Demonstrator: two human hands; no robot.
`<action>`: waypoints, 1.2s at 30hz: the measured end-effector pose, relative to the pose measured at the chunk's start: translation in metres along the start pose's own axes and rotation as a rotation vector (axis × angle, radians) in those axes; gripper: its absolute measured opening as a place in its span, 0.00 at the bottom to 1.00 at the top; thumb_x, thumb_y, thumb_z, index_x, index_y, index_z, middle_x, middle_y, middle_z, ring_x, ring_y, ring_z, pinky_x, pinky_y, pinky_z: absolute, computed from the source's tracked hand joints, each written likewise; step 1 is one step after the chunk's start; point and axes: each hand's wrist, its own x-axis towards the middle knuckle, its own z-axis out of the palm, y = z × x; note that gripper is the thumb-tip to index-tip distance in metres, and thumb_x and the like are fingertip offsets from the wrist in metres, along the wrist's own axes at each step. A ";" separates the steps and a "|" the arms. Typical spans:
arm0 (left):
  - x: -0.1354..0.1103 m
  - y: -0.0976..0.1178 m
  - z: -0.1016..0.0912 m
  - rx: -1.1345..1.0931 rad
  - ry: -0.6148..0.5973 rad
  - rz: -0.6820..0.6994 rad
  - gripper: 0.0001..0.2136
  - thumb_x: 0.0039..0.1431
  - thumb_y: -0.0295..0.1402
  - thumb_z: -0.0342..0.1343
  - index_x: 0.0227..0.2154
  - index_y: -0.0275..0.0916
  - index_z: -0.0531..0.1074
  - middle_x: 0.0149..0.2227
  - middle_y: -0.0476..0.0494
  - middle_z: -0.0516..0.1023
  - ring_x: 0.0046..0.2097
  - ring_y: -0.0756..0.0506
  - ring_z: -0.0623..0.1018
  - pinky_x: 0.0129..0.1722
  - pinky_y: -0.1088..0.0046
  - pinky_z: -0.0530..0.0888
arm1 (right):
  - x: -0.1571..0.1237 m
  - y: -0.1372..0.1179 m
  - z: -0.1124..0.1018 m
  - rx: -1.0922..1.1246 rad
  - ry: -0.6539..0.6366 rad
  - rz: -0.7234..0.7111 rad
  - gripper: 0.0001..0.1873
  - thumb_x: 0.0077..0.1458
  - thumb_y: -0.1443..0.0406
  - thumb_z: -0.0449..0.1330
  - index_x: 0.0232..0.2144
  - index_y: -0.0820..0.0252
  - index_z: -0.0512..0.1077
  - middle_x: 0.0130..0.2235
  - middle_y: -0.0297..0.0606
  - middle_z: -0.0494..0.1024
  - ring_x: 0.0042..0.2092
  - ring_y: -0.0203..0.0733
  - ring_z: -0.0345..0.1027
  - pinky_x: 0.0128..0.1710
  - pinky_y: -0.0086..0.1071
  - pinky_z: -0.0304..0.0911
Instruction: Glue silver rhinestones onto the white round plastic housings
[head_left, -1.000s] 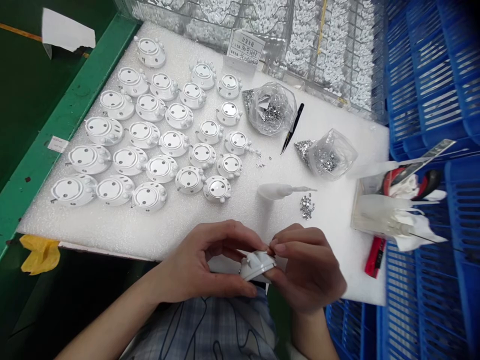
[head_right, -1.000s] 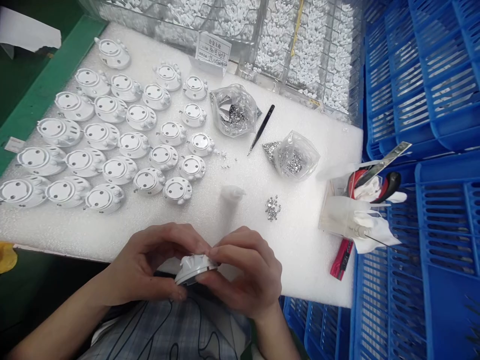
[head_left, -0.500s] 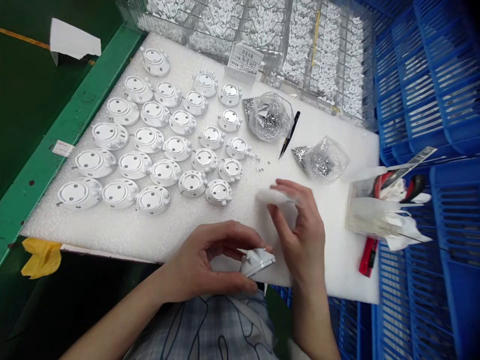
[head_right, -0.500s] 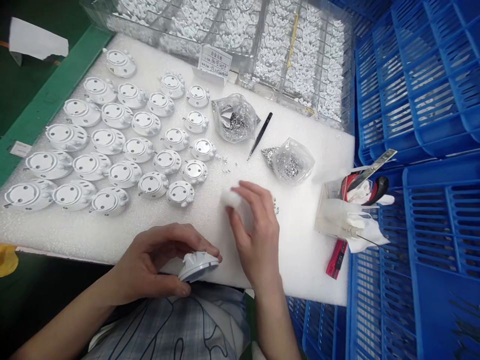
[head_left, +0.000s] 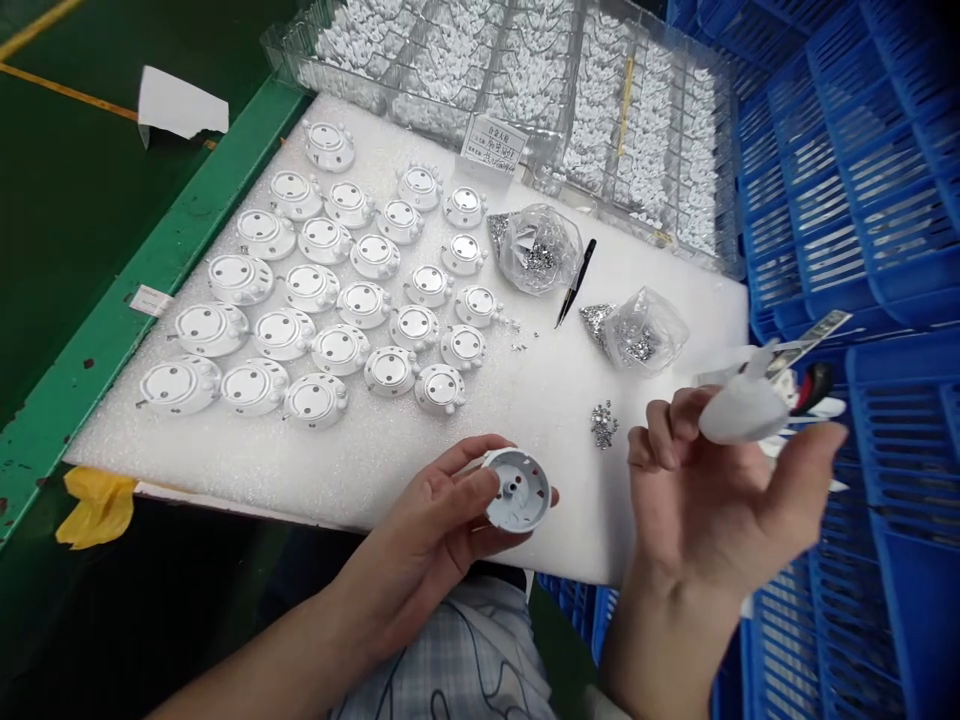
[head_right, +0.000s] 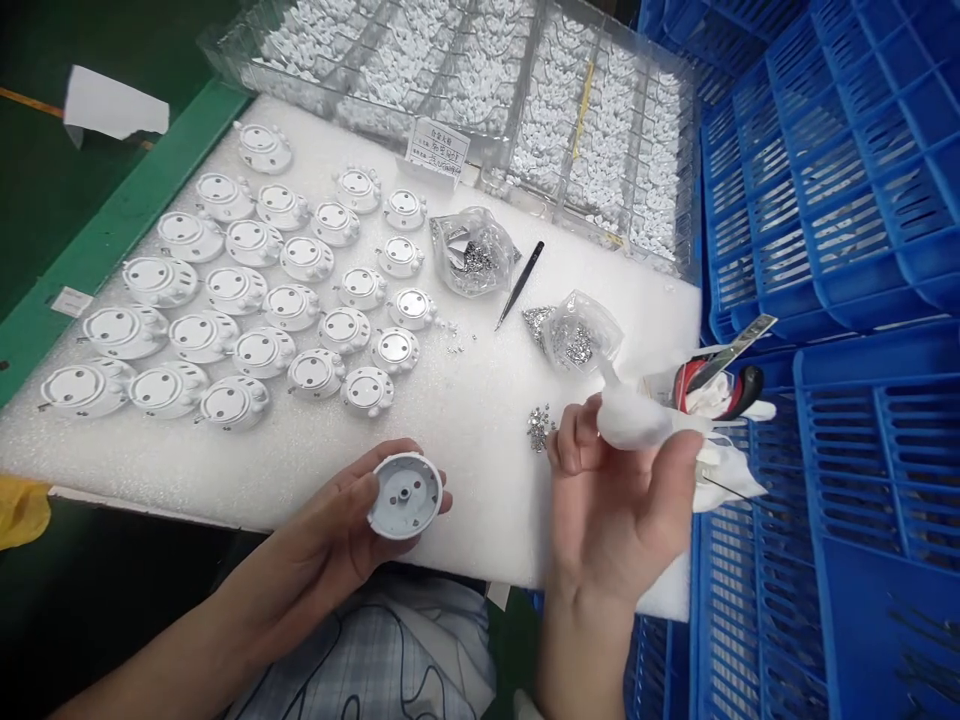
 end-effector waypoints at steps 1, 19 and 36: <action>0.000 0.000 0.002 -0.001 0.026 0.006 0.16 0.54 0.35 0.74 0.42 0.38 0.77 0.38 0.47 0.85 0.42 0.49 0.85 0.41 0.81 0.79 | 0.001 0.000 0.003 -0.025 0.002 -0.034 0.26 0.52 0.42 0.66 0.26 0.58 0.68 0.24 0.26 0.60 0.23 0.30 0.48 0.22 0.28 0.46; 0.004 -0.004 0.005 0.006 0.079 0.027 0.16 0.57 0.34 0.72 0.44 0.38 0.73 0.36 0.49 0.83 0.42 0.48 0.84 0.43 0.78 0.79 | -0.021 0.016 0.001 -0.584 -0.226 -0.656 0.30 0.64 0.53 0.59 0.15 0.56 0.55 0.18 0.31 0.50 0.21 0.35 0.45 0.25 0.37 0.41; 0.004 -0.005 0.004 0.046 0.060 0.031 0.18 0.56 0.36 0.72 0.45 0.39 0.72 0.37 0.48 0.83 0.42 0.49 0.84 0.43 0.78 0.78 | -0.022 0.017 0.005 -0.580 -0.201 -0.666 0.28 0.63 0.55 0.59 0.15 0.54 0.54 0.18 0.30 0.50 0.21 0.36 0.44 0.26 0.37 0.42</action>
